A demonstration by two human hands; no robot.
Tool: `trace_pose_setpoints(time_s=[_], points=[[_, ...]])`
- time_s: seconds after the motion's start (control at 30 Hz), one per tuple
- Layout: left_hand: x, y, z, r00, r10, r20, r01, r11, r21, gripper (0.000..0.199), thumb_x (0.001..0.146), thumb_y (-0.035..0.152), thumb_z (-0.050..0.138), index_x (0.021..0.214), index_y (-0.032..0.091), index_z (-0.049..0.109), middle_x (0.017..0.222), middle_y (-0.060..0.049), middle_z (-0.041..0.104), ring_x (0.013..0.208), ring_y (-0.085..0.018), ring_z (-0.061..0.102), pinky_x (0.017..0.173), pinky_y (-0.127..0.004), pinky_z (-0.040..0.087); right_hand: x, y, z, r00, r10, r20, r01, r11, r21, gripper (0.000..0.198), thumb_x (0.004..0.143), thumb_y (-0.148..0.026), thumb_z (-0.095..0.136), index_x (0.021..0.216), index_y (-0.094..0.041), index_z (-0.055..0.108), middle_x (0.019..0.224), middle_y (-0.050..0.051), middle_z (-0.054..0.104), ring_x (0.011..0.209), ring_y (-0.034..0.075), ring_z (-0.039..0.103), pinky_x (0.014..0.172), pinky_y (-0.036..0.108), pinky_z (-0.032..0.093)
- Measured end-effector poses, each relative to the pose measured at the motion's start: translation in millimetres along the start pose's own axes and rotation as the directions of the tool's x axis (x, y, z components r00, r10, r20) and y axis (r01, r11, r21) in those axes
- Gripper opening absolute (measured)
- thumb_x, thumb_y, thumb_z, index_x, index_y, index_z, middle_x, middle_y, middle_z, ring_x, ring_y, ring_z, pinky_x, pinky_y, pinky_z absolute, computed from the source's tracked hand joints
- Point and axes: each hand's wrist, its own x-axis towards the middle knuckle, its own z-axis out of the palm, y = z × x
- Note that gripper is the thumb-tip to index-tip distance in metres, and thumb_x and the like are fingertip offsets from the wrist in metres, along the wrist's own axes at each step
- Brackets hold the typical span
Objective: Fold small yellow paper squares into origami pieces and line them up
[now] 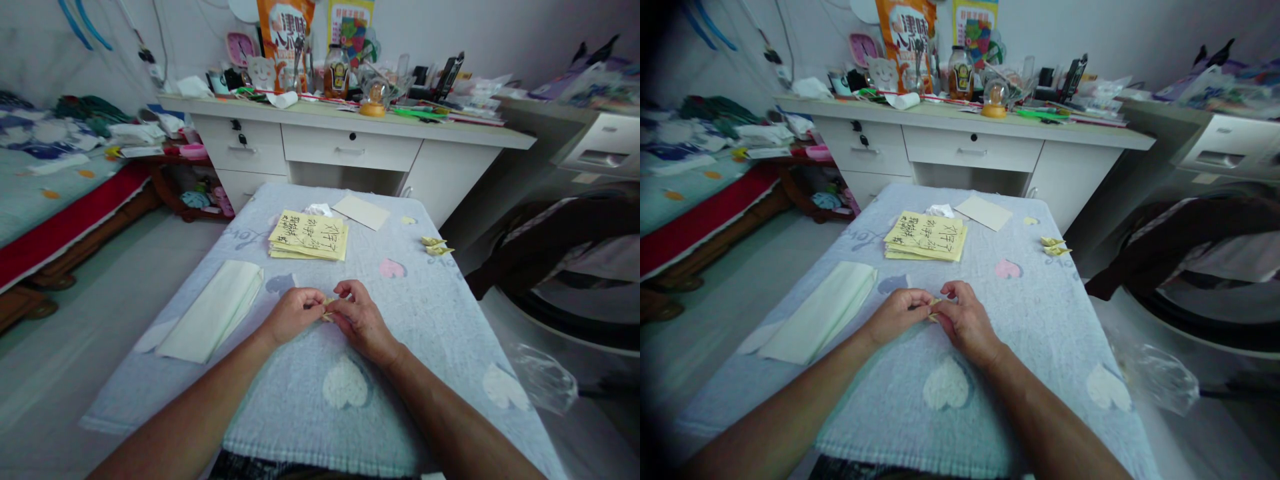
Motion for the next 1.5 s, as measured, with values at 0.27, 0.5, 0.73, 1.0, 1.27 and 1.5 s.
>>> trace_pose_setpoints(time_s=[0.27, 0.5, 0.73, 1.0, 1.27, 1.5], points=[[0, 1, 0, 1.000, -0.004, 0.004, 0.004, 0.998, -0.058, 0.013, 0.073, 0.021, 0.059, 0.076, 0.012, 0.068, 0.069, -0.003, 0.071, 0.067, -0.015, 0.065, 0.065, -0.024, 0.048, 2, -4, 1, 1.000, -0.021, 0.019, 0.021, 0.999, -0.042, 0.016, 0.091, -0.022, 0.051, 0.098, -0.024, 0.065, 0.109, 0.006, 0.049, 0.097, 0.019, 0.049, 0.081, 0.031, 0.046], [-1, 5, 1, 1.000, 0.014, -0.002, -0.014, 0.999, -0.048, 0.016, 0.071, 0.016, 0.052, 0.074, 0.012, 0.068, 0.069, -0.002, 0.070, 0.068, -0.015, 0.064, 0.067, -0.024, 0.048, 7, -6, 1, 0.998, -0.049, 0.028, 0.053, 0.989, -0.135, 0.013, 0.090, -0.015, 0.050, 0.095, -0.020, 0.062, 0.106, 0.008, 0.056, 0.099, 0.022, 0.045, 0.087, 0.038, 0.040], [-4, 9, 0, 0.996, 0.082, 0.036, -0.084, 0.996, 0.032, 0.019, 0.066, 0.014, 0.056, 0.081, 0.013, 0.068, 0.077, -0.002, 0.069, 0.074, -0.015, 0.062, 0.070, -0.024, 0.048, 7, -8, 2, 1.000, 0.006, 0.012, -0.003, 0.985, -0.172, 0.013, 0.088, -0.012, 0.053, 0.092, -0.021, 0.062, 0.103, 0.006, 0.059, 0.101, 0.023, 0.043, 0.090, 0.041, 0.033], [0, -4, 4, 0.997, 0.074, -0.008, -0.073, 0.991, 0.114, 0.013, 0.073, 0.025, 0.066, 0.081, 0.014, 0.068, 0.075, -0.001, 0.069, 0.072, -0.013, 0.061, 0.069, -0.022, 0.046, 7, -6, 1, 0.999, 0.043, 0.005, -0.042, 0.989, -0.144, 0.013, 0.085, -0.010, 0.055, 0.089, -0.020, 0.062, 0.106, 0.006, 0.057, 0.102, 0.024, 0.043, 0.090, 0.041, 0.034], [-1, -1, 4, 0.994, 0.108, -0.018, -0.104, 0.983, 0.151, 0.007, 0.076, 0.021, 0.063, 0.079, 0.015, 0.066, 0.076, 0.000, 0.068, 0.074, -0.014, 0.061, 0.071, -0.023, 0.045, 6, -3, 1, 0.990, 0.130, -0.062, -0.131, 0.991, -0.021, 0.018, 0.078, -0.012, 0.060, 0.092, -0.019, 0.052, 0.099, 0.007, 0.053, 0.094, 0.023, 0.046, 0.082, 0.038, 0.039], [-1, -5, 1, 0.992, 0.116, -0.049, -0.109, 0.988, 0.113, 0.010, 0.077, 0.023, 0.064, 0.084, 0.015, 0.066, 0.082, -0.001, 0.069, 0.079, -0.015, 0.063, 0.074, -0.024, 0.046, 3, 5, -3, 0.985, 0.164, -0.056, -0.159, 0.984, 0.082, 0.024, 0.081, -0.024, 0.064, 0.102, -0.018, 0.054, 0.093, 0.006, 0.057, 0.088, 0.020, 0.051, 0.080, 0.034, 0.040]])
